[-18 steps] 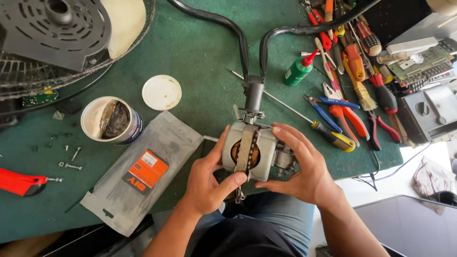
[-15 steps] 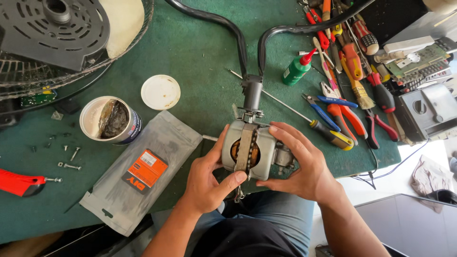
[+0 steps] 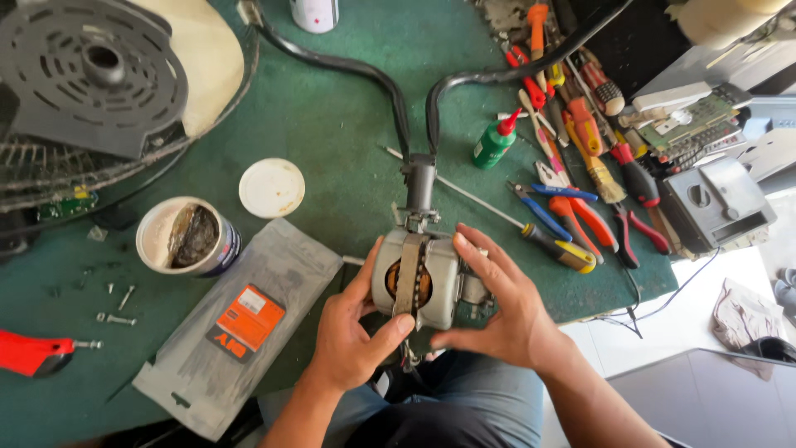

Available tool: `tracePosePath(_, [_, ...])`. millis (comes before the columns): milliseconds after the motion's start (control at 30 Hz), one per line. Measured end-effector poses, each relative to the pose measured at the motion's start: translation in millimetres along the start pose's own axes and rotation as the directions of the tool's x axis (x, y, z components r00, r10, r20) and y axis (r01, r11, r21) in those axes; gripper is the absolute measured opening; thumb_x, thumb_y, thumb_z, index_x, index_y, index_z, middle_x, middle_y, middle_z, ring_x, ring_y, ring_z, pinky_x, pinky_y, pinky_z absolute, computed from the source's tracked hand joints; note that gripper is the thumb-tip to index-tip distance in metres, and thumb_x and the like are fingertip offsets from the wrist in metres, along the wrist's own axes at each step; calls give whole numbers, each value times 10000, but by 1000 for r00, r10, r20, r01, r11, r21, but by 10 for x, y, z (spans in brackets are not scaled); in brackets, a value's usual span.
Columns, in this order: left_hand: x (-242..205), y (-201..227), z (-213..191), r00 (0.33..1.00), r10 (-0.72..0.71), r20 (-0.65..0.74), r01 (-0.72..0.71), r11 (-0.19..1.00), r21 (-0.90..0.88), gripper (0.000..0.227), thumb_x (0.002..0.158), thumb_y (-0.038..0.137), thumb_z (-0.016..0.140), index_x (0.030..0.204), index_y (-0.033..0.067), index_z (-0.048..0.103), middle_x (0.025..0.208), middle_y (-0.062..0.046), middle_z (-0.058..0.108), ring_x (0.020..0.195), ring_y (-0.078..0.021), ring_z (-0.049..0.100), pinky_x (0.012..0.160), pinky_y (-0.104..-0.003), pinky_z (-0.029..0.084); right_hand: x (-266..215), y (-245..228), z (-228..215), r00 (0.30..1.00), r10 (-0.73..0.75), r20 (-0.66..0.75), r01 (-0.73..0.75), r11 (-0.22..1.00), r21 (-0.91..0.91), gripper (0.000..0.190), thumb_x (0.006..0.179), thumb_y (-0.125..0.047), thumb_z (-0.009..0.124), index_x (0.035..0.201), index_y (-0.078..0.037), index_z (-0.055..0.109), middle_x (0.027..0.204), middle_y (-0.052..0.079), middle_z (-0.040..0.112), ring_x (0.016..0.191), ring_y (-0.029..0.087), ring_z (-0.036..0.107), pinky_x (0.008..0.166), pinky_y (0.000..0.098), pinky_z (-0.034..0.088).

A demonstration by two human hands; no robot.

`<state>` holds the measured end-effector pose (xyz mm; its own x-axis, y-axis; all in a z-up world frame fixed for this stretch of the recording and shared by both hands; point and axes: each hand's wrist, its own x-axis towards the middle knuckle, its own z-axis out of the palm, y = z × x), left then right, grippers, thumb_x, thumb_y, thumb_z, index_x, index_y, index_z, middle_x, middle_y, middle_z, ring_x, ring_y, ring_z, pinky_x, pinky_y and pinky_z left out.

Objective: The person holds a motor housing and uses a screwdriver to tighten screws on its casing. They then use pliers to strip the ends of wires and connect them to terminals on the motor.

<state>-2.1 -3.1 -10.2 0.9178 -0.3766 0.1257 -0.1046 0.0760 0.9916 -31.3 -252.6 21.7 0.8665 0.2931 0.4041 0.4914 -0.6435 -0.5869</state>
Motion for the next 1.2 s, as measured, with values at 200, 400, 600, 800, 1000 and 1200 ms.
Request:
tracePosePath(200, [19,1,-18,999,-45,19,43,996,82,960,849,320,762,1681,108,332,1315,-42,821,1112,-93,786,1015,-270,612,-118,-9,111,968,218,-127,-219,976,7,1242,522,-614,1001,1532,-79,515,1539,117,650,1431,259,644,1172,392,512])
tracePosePath(400, [27,49,-55,997,-25,75,18,996,89,959,903,380,740,1685,67,281,1315,-68,815,1109,-138,815,999,-272,610,-26,-39,44,989,121,-80,-120,993,11,1138,636,-610,947,1563,-126,496,1522,226,614,1421,354,655,1171,457,538])
tracePosePath(600, [27,39,-60,997,-32,74,27,998,65,940,918,360,744,1686,87,276,1405,-86,768,1153,-169,800,1048,-300,598,20,-50,26,994,82,-74,-81,997,12,1112,632,-559,978,1552,-141,513,1523,232,620,1450,357,644,1195,449,533])
tracePosePath(800, [39,52,-56,998,-22,57,17,996,88,940,908,398,716,1684,79,293,1353,-62,769,1126,-134,775,1021,-301,622,11,-45,56,995,62,-79,-64,998,-13,1127,674,-592,943,1579,-104,482,1548,268,579,1448,368,631,1211,452,509])
tracePosePath(1000, [65,120,-35,992,-120,43,117,991,71,884,902,394,627,1690,146,314,1446,-50,725,1271,-141,716,1079,-321,586,11,-82,141,989,86,-119,-89,996,-20,1138,666,-597,955,1574,-98,484,1545,227,589,1445,346,616,1217,458,499])
tracePosePath(1200, [178,-7,67,989,-135,-67,124,980,-155,865,935,327,804,1672,78,424,1556,-222,615,1442,-263,533,1201,-466,471,-12,-105,338,928,263,-264,-168,928,332,1412,520,-313,1094,1634,-3,283,1505,258,612,1296,476,665,1097,597,534])
